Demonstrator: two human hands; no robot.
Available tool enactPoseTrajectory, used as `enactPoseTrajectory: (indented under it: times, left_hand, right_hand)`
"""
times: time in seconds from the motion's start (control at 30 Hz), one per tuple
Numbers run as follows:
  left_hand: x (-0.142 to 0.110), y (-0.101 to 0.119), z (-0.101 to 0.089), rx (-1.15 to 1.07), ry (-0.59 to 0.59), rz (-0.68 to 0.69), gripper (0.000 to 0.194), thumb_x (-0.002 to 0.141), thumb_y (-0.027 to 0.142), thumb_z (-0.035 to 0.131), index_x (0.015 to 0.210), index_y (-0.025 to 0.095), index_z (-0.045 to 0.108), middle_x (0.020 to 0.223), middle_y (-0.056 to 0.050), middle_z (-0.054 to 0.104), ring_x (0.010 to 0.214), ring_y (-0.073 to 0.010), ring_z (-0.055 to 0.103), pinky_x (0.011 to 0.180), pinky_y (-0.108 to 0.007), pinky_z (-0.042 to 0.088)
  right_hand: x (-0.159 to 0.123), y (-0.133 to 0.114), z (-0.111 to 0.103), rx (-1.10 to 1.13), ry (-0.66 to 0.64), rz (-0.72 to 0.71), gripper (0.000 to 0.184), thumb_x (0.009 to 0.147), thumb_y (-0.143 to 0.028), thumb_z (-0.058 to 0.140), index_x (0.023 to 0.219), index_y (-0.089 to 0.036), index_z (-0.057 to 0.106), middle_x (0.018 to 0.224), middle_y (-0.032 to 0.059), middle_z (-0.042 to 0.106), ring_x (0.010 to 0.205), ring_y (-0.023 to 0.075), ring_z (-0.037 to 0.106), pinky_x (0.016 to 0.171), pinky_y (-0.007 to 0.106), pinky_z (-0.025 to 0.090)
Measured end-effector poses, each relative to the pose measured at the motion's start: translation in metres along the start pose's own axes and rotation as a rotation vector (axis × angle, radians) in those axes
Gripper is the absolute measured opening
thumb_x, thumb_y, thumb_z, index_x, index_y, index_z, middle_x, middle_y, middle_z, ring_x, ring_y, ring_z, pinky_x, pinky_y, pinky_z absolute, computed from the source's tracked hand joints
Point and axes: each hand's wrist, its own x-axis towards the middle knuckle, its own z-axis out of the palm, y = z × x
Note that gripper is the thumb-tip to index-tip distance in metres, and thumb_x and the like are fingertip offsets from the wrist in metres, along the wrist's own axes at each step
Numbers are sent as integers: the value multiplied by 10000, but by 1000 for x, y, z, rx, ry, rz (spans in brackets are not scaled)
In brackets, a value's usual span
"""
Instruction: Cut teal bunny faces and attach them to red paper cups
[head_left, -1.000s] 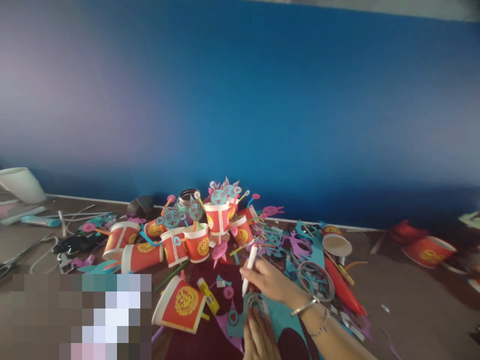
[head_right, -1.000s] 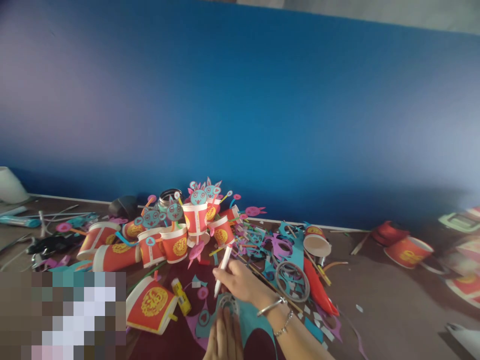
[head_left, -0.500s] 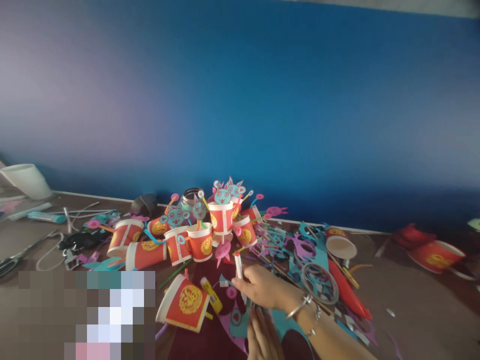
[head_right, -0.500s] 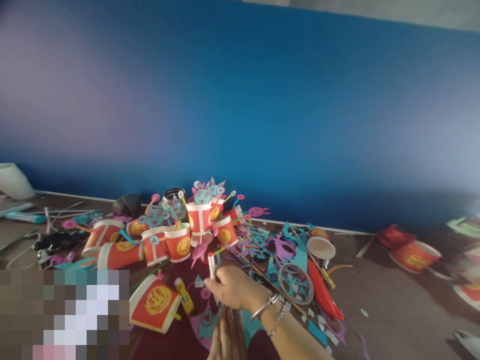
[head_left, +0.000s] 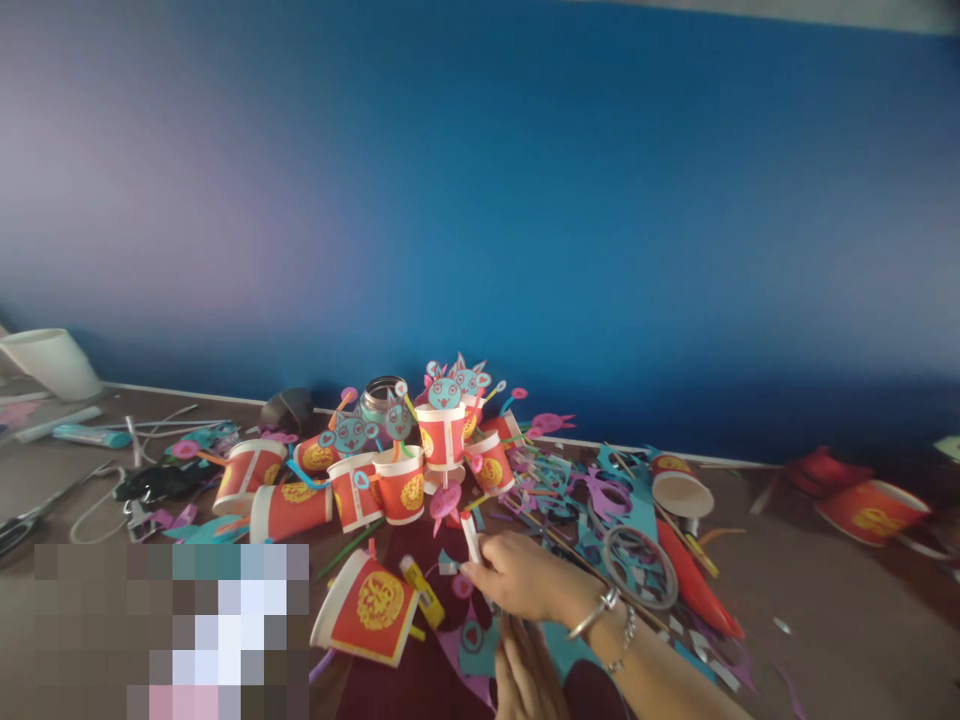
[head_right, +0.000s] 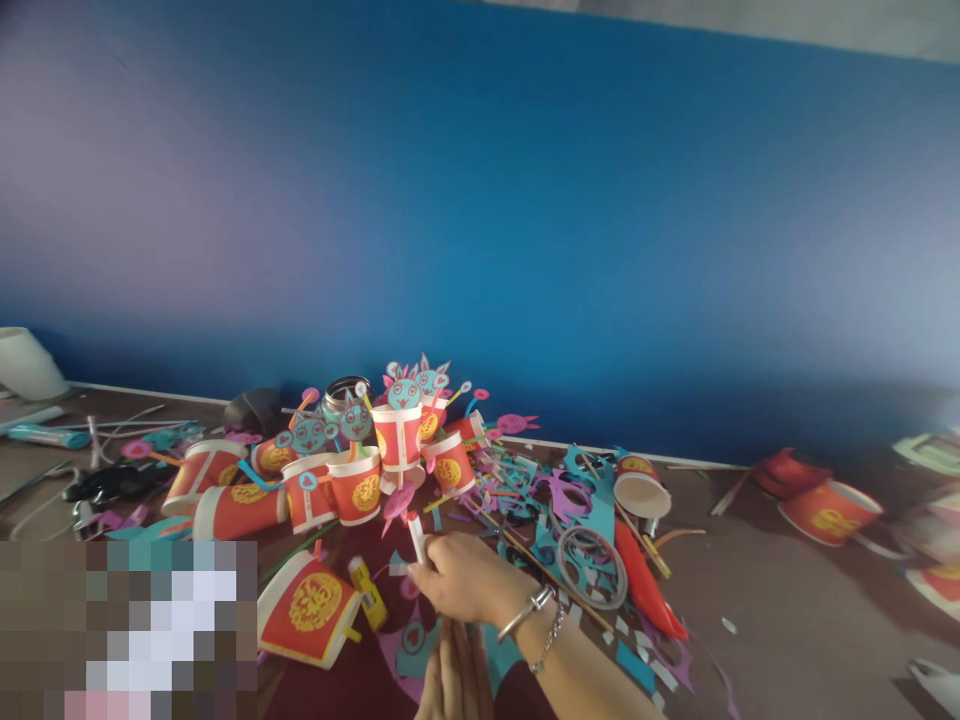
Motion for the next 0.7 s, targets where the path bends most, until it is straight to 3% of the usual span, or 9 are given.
enactPoseTrajectory:
  times: [0.17,0.4,0.7]
  left_hand:
    - [0,2,-3,-25,-34,-25,266,711,97,475,782,115,731,772,-84,746,729,-209,686,657,-315,534]
    - [6,0,-12,-62,-128,-3,259,704,101,495,758,124,748,787,-98,751,743,-233,693,648,-333,553]
    - [10,-5,-18,-89,-187,16,295,720,93,469,789,120,755,824,-123,747,779,-254,689,679,-360,541]
  right_hand:
    - [0,-2,-5,-34,19,45,364,902,-368,384,729,-149,618,752,86,680,681,172,585,583,260,309]
    - [-1,4,-10,62,20,121,361,897,-371,407,694,-146,605,652,51,644,571,133,526,517,232,297]
    - [-14,34,6,268,192,119,315,899,-355,407,692,-168,553,647,16,620,592,136,534,564,234,357]
